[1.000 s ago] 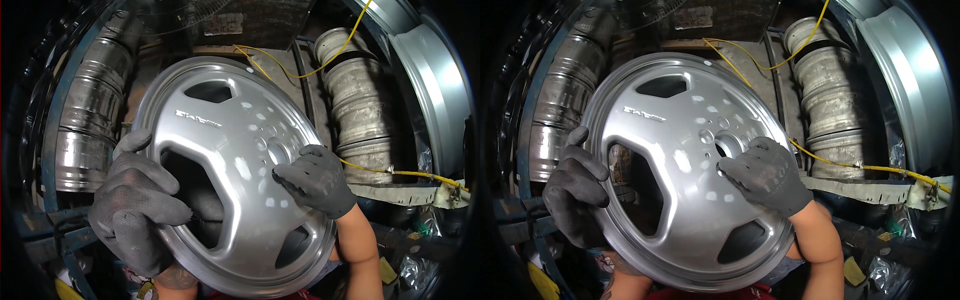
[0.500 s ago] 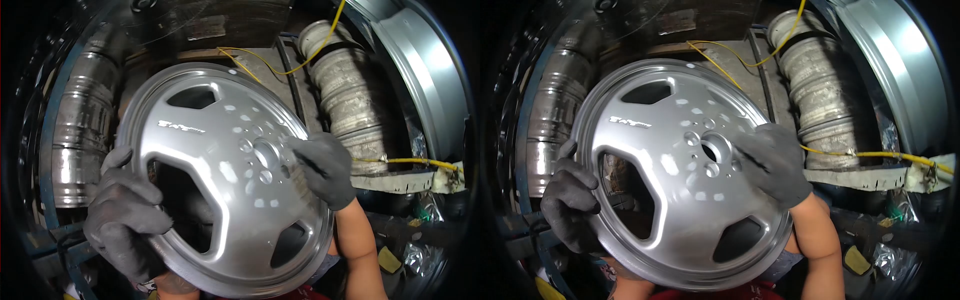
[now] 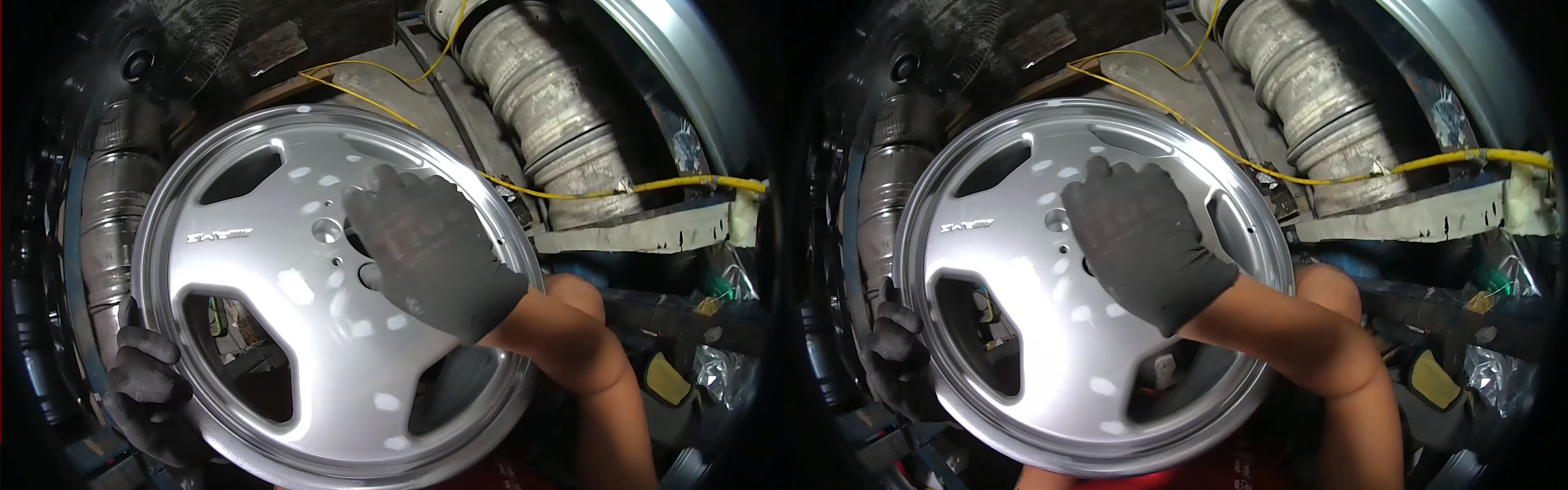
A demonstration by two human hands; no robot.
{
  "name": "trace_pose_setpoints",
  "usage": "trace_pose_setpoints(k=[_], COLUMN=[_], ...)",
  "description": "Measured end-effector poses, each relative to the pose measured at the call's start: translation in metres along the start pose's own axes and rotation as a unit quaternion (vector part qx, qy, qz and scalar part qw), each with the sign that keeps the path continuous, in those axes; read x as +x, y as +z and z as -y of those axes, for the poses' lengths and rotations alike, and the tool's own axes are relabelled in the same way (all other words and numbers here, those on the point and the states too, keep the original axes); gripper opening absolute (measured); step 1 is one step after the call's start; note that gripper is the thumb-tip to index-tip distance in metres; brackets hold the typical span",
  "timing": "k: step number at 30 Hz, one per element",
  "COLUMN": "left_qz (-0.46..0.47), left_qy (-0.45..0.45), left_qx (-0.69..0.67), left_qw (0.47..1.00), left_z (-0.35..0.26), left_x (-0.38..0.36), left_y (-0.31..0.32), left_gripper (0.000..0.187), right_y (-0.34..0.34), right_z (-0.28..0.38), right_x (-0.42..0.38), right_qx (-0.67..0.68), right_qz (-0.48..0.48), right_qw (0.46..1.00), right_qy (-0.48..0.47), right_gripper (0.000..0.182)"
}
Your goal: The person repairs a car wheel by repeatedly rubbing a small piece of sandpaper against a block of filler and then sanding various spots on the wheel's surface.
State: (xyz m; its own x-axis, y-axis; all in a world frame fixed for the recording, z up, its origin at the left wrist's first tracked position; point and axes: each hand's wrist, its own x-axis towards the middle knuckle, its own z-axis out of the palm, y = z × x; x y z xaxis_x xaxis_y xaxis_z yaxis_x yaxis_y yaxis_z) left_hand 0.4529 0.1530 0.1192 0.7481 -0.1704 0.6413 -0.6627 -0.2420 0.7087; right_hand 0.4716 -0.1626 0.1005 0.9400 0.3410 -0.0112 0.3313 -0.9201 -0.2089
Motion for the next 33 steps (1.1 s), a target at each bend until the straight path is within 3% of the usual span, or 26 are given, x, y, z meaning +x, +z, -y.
trace_pose_setpoints(k=[2,5,8,9,10,11,13,15,16,17,18,19,20,21,22,23,24,25,26,28,30,33], left_qz=[-0.015,-0.051,-0.012,-0.001,-0.028,-0.052,-0.065,-0.067,-0.018,0.033,0.084,0.107,0.093,0.043,-0.001,-0.009,-0.014,-0.015,-0.033,-0.064,-0.121,-0.129], left_qy=[0.013,-0.015,0.030,0.075,0.023,0.004,0.005,0.069,0.047,0.025,0.006,-0.016,-0.060,-0.030,0.004,-0.004,-0.005,-0.002,0.011,0.045,0.050,-0.004], left_qx=[-0.001,-0.003,-0.007,-0.010,-0.014,-0.008,0.075,0.255,0.270,0.287,0.302,0.242,0.209,0.238,0.264,0.263,0.255,0.244,0.230,0.195,0.087,-0.210], left_qw=[1.000,0.999,0.999,0.997,0.999,0.999,0.995,0.962,0.961,0.957,0.950,0.964,0.972,0.970,0.965,0.965,0.967,0.970,0.973,0.978,0.988,0.969], left_z=[0.009,-0.002,0.004,0.009,0.002,-0.004,-0.010,-0.022,-0.042,-0.061,-0.080,-0.095,-0.102,-0.105,-0.106,-0.105,-0.107,-0.106,-0.101,-0.092,-0.100,-0.114], left_x=[-0.006,-0.002,0.003,0.008,0.007,0.006,0.005,-0.003,0.004,0.009,0.015,0.007,-0.004,-0.012,-0.016,-0.016,-0.016,-0.014,-0.014,-0.018,-0.020,-0.042], left_y=[-0.004,0.011,0.012,0.013,0.019,0.027,0.034,0.038,0.043,0.049,0.055,0.069,0.088,0.102,0.108,0.106,0.106,0.106,0.110,0.113,0.101,0.072], left_gripper=[0.032,0.031,0.029,0.028,0.029,0.030,0.028,0.026,0.027,0.029,0.032,0.037,0.035,0.042,0.050,0.043,0.036,0.030,0.026,0.020,0.016,0.014], right_y=[-0.002,0.009,0.009,0.000,0.009,0.008,0.005,0.009,0.010,0.001,0.015,0.028,0.040,0.047,0.049,0.047,0.046,0.044,0.047,0.052,0.056,0.059], right_z=[0.004,0.014,0.004,-0.005,-0.017,-0.027,-0.038,-0.036,-0.028,-0.013,-0.007,-0.003,0.000,-0.004,-0.011,-0.023,-0.032,-0.036,-0.029,-0.034,-0.029,-0.003], right_x=[0.001,-0.005,-0.007,-0.012,-0.006,-0.005,-0.008,-0.015,-0.019,-0.025,-0.038,-0.049,-0.061,-0.071,-0.078,-0.079,-0.081,-0.080,-0.082,-0.084,-0.080,-0.061], right_qx=[-0.055,-0.150,-0.100,-0.107,-0.047,-0.029,0.022,0.141,0.177,0.322,0.450,0.495,0.538,0.600,0.676,0.783,0.810,0.807,0.588,0.554,0.536,0.519], right_qz=[0.023,-0.057,-0.105,-0.198,-0.246,-0.265,-0.264,-0.245,-0.268,-0.186,-0.185,-0.211,-0.238,-0.232,-0.195,-0.109,-0.077,-0.065,-0.224,-0.242,-0.245,-0.208], right_qw=[0.998,0.987,0.989,0.973,0.968,0.963,0.961,0.952,0.934,0.917,0.857,0.826,0.792,0.751,0.693,0.591,0.557,0.560,0.758,0.794,0.807,0.824], right_qy=[-0.023,-0.023,-0.024,-0.045,-0.028,-0.044,-0.075,-0.116,-0.156,-0.141,-0.170,-0.166,-0.164,-0.153,-0.157,-0.160,-0.167,-0.175,-0.174,-0.064,-0.033,-0.097], right_gripper=[0.053,0.048,0.041,0.040,0.034,0.039,0.046,0.044,0.042,0.040,0.044,0.044,0.045,0.044,0.044,0.044,0.044,0.044,0.045,0.050,0.056,0.056])
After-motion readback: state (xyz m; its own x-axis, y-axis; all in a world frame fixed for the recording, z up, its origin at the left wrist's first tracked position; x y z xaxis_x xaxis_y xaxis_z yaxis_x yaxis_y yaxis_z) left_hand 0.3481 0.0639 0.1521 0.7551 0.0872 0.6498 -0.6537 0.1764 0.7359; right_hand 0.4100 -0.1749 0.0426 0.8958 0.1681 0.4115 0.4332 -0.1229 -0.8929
